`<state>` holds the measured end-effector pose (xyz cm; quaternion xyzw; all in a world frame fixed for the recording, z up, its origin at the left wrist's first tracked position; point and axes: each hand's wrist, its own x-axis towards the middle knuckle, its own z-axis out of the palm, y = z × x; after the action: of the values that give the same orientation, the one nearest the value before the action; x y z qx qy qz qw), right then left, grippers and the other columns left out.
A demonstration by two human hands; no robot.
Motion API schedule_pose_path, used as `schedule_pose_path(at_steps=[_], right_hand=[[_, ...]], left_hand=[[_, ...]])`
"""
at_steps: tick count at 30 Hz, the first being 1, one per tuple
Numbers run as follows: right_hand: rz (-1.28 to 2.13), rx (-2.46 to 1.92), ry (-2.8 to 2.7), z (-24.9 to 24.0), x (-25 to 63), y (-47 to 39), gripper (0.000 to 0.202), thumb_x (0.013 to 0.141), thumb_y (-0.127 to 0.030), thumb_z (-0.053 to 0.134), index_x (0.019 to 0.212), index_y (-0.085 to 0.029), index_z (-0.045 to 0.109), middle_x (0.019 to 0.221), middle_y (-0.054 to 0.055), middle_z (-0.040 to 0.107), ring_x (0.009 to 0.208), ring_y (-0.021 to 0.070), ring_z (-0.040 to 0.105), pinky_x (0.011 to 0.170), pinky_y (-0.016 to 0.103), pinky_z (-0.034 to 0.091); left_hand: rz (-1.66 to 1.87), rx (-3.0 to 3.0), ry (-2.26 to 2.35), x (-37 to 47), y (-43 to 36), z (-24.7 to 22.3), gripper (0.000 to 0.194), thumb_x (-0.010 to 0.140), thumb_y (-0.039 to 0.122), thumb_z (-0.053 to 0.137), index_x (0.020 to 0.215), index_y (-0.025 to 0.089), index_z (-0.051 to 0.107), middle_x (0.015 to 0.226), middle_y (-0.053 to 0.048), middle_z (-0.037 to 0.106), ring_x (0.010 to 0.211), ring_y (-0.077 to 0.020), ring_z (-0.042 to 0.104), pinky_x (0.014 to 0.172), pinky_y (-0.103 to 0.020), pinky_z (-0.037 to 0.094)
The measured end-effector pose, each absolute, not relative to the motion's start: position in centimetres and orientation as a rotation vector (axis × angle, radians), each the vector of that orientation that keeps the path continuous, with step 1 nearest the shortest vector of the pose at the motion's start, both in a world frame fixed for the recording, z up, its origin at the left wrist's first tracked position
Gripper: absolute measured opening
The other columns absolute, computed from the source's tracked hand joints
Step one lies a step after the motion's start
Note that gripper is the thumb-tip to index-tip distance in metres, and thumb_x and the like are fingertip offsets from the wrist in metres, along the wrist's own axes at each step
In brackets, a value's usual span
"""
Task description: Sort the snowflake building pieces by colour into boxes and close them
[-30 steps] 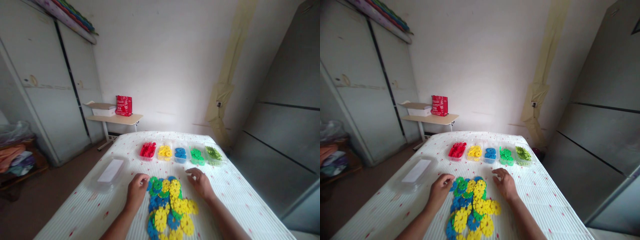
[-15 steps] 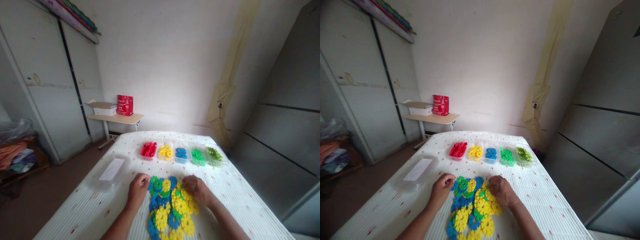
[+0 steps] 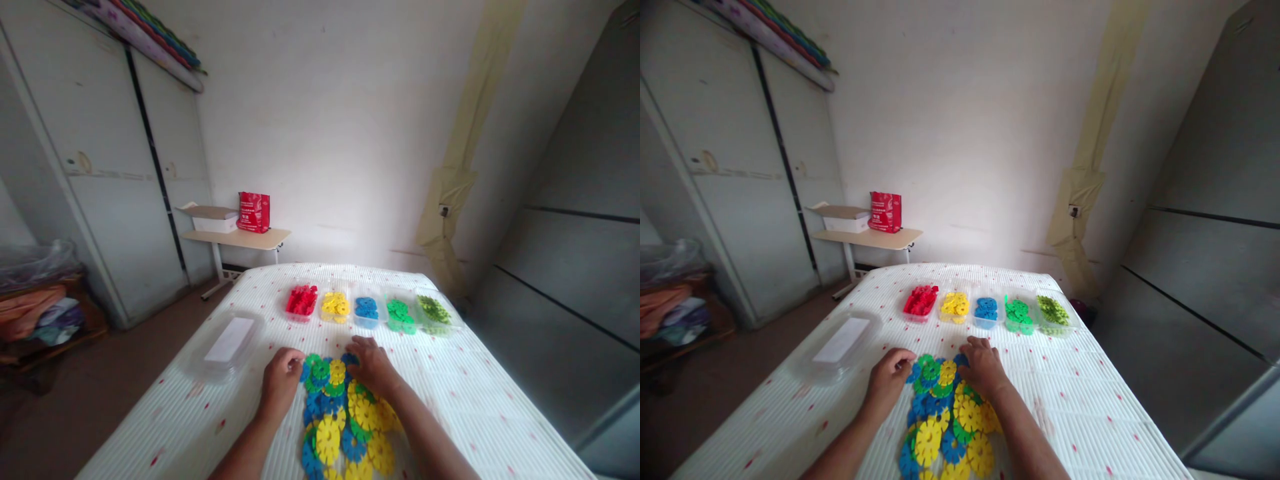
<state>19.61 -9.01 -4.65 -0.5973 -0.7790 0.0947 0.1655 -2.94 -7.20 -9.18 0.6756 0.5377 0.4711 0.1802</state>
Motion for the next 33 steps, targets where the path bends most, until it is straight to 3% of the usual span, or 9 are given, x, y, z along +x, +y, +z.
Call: schedule_pose_path(at_steps=[6, 11, 17, 21, 25, 33], right_hand=[[0.224, -1.762, -2.057, -4.7, 20.6, -9.0, 0.02, 0.06, -0.012, 0.059, 0.08, -0.018, 0.059, 0.087, 0.006, 0.062, 0.086, 0.0179, 0.054, 0.074, 0.024, 0.04], [0.226, -1.847, -1.846, -3.9, 21.2, -9.6, 0.013, 0.069, -0.013, 0.049, 0.077, -0.019, 0.058, 0.064, -0.001, 0.058, 0.059, 0.0127, 0.052, 0.057, 0.022, 0.037], [0.283, -1.391, -2.147, -2.6, 17.7, -10.7, 0.036, 0.079, -0.01, 0.042, 0.107, -0.023, 0.059, 0.088, 0.003, 0.061, 0.081, 0.0134, 0.055, 0.071, 0.022, 0.041], [0.061, -1.442, -2.433, -2.8, 14.6, -11.1, 0.029, 0.088, -0.018, 0.038, 0.092, -0.022, 0.066, 0.087, 0.006, 0.057, 0.085, 0.0167, 0.05, 0.071, 0.026, 0.038], [-0.079, -1.582, -2.515, -3.0, 14.4, -10.9, 0.03, 0.089, -0.025, 0.038, 0.081, -0.02, 0.067, 0.085, 0.008, 0.056, 0.084, 0.0189, 0.048, 0.067, 0.029, 0.037], [-0.152, -1.825, -2.43, -2.4, 18.2, -10.8, 0.027, 0.08, -0.009, 0.041, 0.079, -0.018, 0.067, 0.086, 0.012, 0.06, 0.087, 0.0229, 0.053, 0.068, 0.031, 0.039]], left_hand=[[1.326, 1.887, 1.541, -2.9, -7.2, -9.1, 0.018, 0.069, 0.018, 0.044, 0.068, 0.019, 0.062, 0.07, -0.001, 0.064, 0.066, -0.014, 0.06, 0.065, -0.025, 0.047], [1.314, 1.871, 1.562, -2.8, -7.3, -9.0, 0.018, 0.068, 0.018, 0.045, 0.069, 0.019, 0.062, 0.069, -0.001, 0.065, 0.066, -0.0143, 0.06, 0.065, -0.025, 0.048], [1.303, 1.862, 1.587, -2.8, -7.4, -8.8, 0.018, 0.069, 0.018, 0.045, 0.069, 0.018, 0.063, 0.069, -0.001, 0.066, 0.065, -0.0143, 0.061, 0.066, -0.026, 0.048], [1.305, 1.864, 1.594, -2.9, -7.3, -8.9, 0.018, 0.068, 0.018, 0.046, 0.071, 0.018, 0.064, 0.072, -0.002, 0.067, 0.068, -0.0152, 0.062, 0.066, -0.026, 0.048], [1.304, 1.867, 1.587, -2.9, -7.3, -8.9, 0.018, 0.068, 0.017, 0.045, 0.071, 0.018, 0.064, 0.072, -0.002, 0.067, 0.068, -0.0149, 0.062, 0.067, -0.026, 0.048], [1.284, 1.859, 1.578, -2.8, -7.4, -8.8, 0.017, 0.069, 0.016, 0.045, 0.07, 0.018, 0.062, 0.07, -0.001, 0.065, 0.067, -0.0141, 0.06, 0.067, -0.025, 0.047]])
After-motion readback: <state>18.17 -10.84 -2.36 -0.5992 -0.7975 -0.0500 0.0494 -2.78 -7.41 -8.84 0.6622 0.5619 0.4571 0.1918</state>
